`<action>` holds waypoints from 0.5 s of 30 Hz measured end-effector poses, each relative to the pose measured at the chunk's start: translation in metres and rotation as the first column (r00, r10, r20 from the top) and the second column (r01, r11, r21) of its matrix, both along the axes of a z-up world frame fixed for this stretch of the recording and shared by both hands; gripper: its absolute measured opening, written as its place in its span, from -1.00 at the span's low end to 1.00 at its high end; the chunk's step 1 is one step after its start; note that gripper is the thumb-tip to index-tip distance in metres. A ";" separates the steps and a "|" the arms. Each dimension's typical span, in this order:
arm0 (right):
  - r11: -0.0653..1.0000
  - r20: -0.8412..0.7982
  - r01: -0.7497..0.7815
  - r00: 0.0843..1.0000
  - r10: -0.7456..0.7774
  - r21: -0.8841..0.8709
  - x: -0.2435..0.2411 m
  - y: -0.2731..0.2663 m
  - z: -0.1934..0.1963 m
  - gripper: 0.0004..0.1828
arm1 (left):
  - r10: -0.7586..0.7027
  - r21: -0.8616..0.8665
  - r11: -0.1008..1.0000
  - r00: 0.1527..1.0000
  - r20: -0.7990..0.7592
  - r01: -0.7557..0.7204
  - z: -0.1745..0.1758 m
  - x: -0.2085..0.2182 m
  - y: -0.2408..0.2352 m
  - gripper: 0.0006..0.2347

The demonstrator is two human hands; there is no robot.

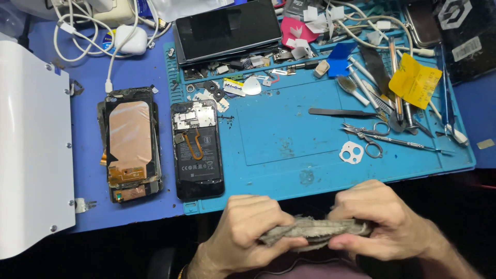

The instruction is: Cleaning a small phone component, placing a phone on a separator machine, and wiping the workbench.

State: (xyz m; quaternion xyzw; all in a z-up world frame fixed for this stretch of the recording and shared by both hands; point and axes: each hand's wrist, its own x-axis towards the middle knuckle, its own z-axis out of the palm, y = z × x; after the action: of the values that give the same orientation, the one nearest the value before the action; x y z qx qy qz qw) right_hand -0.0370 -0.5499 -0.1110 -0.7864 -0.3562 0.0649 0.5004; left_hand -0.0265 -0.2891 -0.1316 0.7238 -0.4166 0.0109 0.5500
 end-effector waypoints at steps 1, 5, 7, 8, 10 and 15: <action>1.000 0.004 0.018 1.000 -0.018 -0.006 0.000 -0.001 0.001 -0.71 | 0.083 -0.038 0.996 0.996 0.039 -0.081 0.002 0.002 -0.002 -0.73; 0.997 -0.057 -0.032 0.998 0.027 -0.077 -0.002 -0.002 0.002 -0.63 | 0.097 -0.081 0.992 0.994 -0.043 -0.100 0.002 -0.001 0.003 -0.65; 0.995 -0.141 -0.079 0.986 0.086 0.054 -0.003 0.003 0.002 -0.49 | -0.117 -0.210 0.976 0.961 -0.249 0.064 0.004 -0.003 0.005 -0.79; 0.995 -0.149 -0.082 0.985 0.089 0.055 -0.007 0.004 -0.005 -0.49 | -0.113 -0.210 0.976 0.960 -0.256 0.059 0.001 -0.005 0.004 -0.79; 0.965 -0.285 -0.099 0.944 0.169 0.242 -0.016 0.005 -0.019 -0.25 | -0.138 -0.151 0.983 0.956 -0.257 0.101 -0.006 -0.009 0.003 -0.78; 0.984 -0.389 -0.175 0.905 0.170 0.021 -0.015 0.020 -0.027 -0.54 | 0.057 -0.122 0.990 0.995 -0.077 -0.066 0.009 -0.005 -0.005 -0.86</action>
State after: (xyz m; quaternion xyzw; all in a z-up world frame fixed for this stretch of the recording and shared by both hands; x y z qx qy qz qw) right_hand -0.0518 -0.5303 -0.1380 -0.7268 -0.3173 0.2662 0.5479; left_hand -0.0313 -0.2940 -0.1230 0.7004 -0.3721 0.0270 0.6085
